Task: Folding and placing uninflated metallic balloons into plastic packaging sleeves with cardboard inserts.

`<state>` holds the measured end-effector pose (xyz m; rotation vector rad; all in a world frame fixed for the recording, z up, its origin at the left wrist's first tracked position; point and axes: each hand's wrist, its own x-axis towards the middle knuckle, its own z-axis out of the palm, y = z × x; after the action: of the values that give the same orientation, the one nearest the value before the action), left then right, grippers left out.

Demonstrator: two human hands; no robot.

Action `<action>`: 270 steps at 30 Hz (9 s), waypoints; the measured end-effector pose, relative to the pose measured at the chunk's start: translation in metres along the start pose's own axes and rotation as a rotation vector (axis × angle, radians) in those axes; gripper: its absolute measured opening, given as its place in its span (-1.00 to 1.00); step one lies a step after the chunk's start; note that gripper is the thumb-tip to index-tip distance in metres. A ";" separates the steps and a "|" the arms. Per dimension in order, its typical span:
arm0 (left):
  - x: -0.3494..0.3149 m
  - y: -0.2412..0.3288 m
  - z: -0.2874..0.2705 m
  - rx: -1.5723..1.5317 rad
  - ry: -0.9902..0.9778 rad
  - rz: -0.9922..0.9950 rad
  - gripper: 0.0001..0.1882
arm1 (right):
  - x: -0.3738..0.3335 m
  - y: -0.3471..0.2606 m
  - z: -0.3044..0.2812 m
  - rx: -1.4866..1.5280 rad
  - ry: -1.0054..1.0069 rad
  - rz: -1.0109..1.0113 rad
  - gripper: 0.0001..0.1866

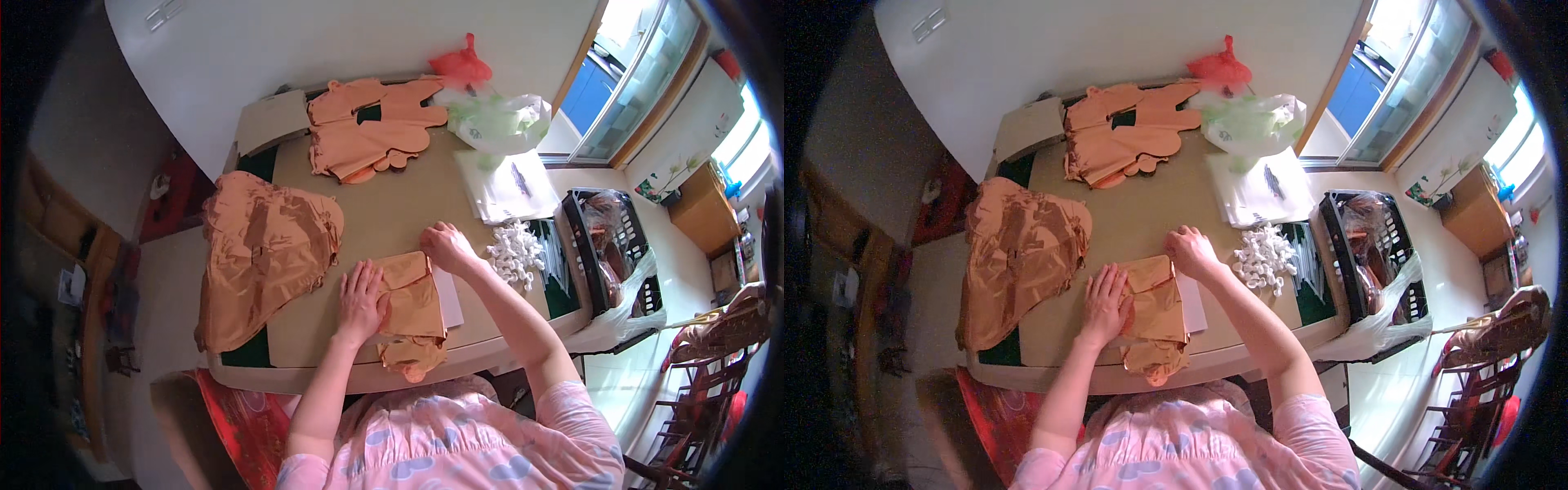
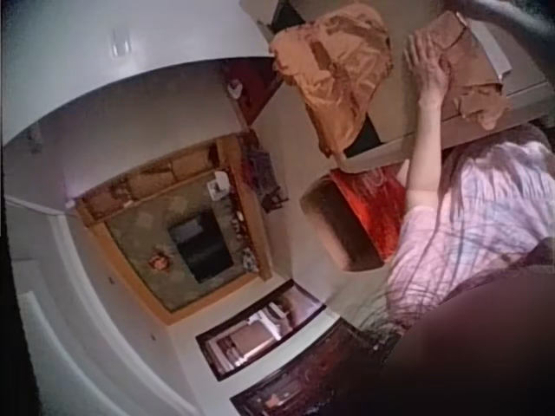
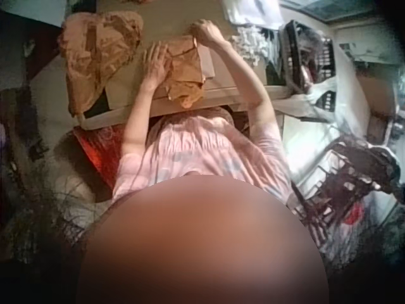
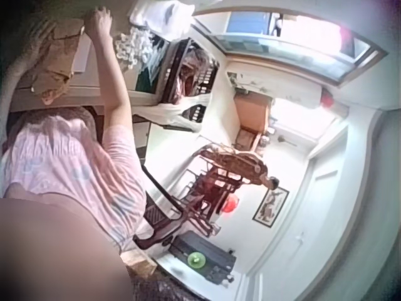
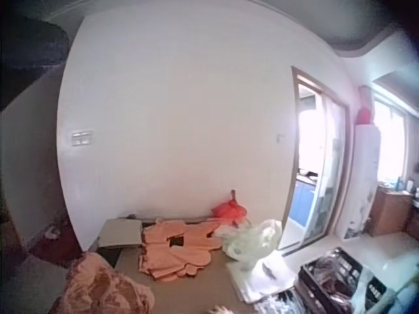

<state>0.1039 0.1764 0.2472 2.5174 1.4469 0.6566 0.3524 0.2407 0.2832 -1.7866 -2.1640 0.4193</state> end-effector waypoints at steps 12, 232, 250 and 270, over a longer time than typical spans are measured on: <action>0.032 -0.010 0.018 0.062 -0.006 -0.055 -0.44 | 0.039 0.019 0.001 -0.210 0.074 -0.023 -0.85; -0.001 -0.003 -0.022 -0.091 0.025 0.177 -0.52 | -0.177 -0.020 0.002 1.070 -0.276 0.229 -0.78; 0.008 -0.003 -0.030 -0.081 -0.099 0.216 -0.64 | -0.132 -0.076 0.035 0.006 0.089 -0.238 -0.47; 0.057 -0.034 0.020 -0.145 0.049 -0.043 -0.35 | -0.135 -0.080 0.039 0.019 0.103 -0.255 -0.49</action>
<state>0.1109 0.2440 0.2339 2.3695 1.4102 0.7914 0.2892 0.0919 0.2745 -1.4619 -2.2666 0.2786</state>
